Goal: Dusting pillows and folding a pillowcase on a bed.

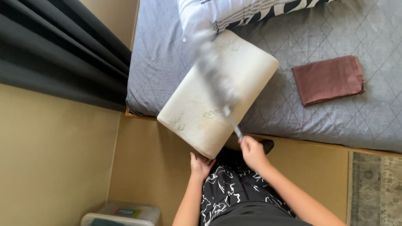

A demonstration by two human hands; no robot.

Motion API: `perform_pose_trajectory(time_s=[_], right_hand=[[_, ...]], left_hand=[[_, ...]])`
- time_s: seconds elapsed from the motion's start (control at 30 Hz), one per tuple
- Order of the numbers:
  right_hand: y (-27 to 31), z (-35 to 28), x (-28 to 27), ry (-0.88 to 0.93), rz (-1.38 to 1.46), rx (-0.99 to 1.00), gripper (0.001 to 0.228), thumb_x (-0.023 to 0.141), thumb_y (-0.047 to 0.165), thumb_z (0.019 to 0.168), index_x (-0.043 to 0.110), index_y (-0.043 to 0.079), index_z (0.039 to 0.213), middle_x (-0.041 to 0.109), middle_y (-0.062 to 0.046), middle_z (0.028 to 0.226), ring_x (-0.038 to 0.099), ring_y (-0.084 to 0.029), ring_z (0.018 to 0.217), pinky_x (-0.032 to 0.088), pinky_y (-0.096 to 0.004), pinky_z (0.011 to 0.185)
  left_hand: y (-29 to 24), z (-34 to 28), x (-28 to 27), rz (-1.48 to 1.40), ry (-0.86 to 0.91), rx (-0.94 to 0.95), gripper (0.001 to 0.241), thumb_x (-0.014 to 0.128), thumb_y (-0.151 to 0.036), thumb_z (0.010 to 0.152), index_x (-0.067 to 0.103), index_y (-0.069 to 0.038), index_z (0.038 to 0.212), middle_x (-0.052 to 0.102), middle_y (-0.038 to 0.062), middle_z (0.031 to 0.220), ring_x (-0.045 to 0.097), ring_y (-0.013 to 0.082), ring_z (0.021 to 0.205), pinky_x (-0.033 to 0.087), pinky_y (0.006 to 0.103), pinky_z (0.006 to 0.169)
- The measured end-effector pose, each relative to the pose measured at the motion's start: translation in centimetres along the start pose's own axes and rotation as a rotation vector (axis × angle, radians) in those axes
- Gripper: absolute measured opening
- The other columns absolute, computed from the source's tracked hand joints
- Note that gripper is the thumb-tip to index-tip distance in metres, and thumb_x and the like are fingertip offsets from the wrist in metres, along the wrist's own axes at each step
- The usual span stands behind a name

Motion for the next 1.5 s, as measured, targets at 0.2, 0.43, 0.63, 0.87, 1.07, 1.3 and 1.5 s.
perform_pose_trajectory(time_s=[0.2,0.43,0.63,0.87,1.07,1.3,1.5], right_hand=[[1.8,-5.6,-4.4,0.283,-0.319,0.095,0.021,0.064,0.030,0.094,0.076,0.015,0.101,0.071,-0.015,0.069,0.066,-0.024,0.059,0.052,-0.039,0.057],[-10.4,-0.4,-11.4,-0.225,-0.069,0.334,0.029,0.060,0.033,0.103,0.077,0.010,0.100,0.056,-0.002,0.059,0.045,-0.009,0.048,0.035,-0.032,0.045],[-4.6,2.0,-9.3,-0.360,0.501,0.573,0.032,0.054,0.034,0.107,0.072,0.010,0.099,0.041,0.005,0.055,0.033,-0.004,0.040,0.021,-0.025,0.037],[-7.8,-5.9,-2.0,0.091,-0.055,0.005,0.017,0.062,0.024,0.097,0.071,0.011,0.090,0.068,-0.006,0.066,0.062,-0.019,0.056,0.049,-0.036,0.054],[-4.4,-7.4,-7.5,0.007,-0.554,0.089,0.039,0.058,0.045,0.095,0.065,0.012,0.075,0.066,-0.011,0.061,0.064,-0.033,0.058,0.045,-0.046,0.052],[-11.3,-1.1,-10.7,-0.346,-0.393,0.496,0.057,0.050,0.049,0.107,0.064,0.005,0.074,0.063,-0.016,0.064,0.061,-0.032,0.059,0.045,-0.045,0.056],[-6.3,-2.8,-8.9,-0.531,-0.096,0.287,0.056,0.050,0.042,0.109,0.063,0.002,0.072,0.060,-0.006,0.061,0.057,-0.017,0.058,0.045,-0.036,0.058]], left_hand=[[-1.8,-2.4,3.3,0.069,0.122,-0.058,0.095,0.021,-0.080,0.092,0.026,-0.014,0.161,0.030,0.014,0.165,0.033,0.0354,0.148,0.028,0.0593,0.118],[-2.8,-4.8,5.5,0.257,0.218,-0.064,0.104,0.044,-0.082,0.078,0.026,-0.020,0.159,0.034,0.007,0.163,0.037,0.0291,0.145,0.033,0.0574,0.114],[-1.9,-4.3,4.9,0.333,0.069,-0.003,0.110,0.066,-0.076,0.073,0.029,-0.017,0.158,0.038,0.007,0.159,0.041,0.0293,0.142,0.039,0.0524,0.112],[-1.6,-3.7,5.6,0.248,0.016,0.054,0.110,0.059,-0.083,0.070,0.030,-0.024,0.158,0.040,0.006,0.157,0.041,0.0297,0.137,0.037,0.0504,0.107],[-1.7,-3.6,4.3,0.117,0.230,0.072,0.106,0.063,-0.081,0.071,0.033,-0.023,0.155,0.045,0.004,0.152,0.045,0.0268,0.135,0.041,0.0469,0.107],[-4.7,-12.3,13.5,0.166,0.171,0.138,0.089,0.059,-0.072,0.077,0.038,-0.028,0.152,0.050,0.003,0.149,0.050,0.0245,0.131,0.045,0.0461,0.101],[-9.7,-14.4,18.2,0.039,0.013,0.210,0.065,0.050,-0.066,0.087,0.055,-0.026,0.137,0.067,0.000,0.121,0.065,0.0222,0.101,0.050,0.0346,0.068]])
Point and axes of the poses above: each hand's wrist, its own z-axis towards the middle knuckle, its own x-axis out of the palm, y = z × x, the point moved 2 cm from there along z, towards the middle knuckle
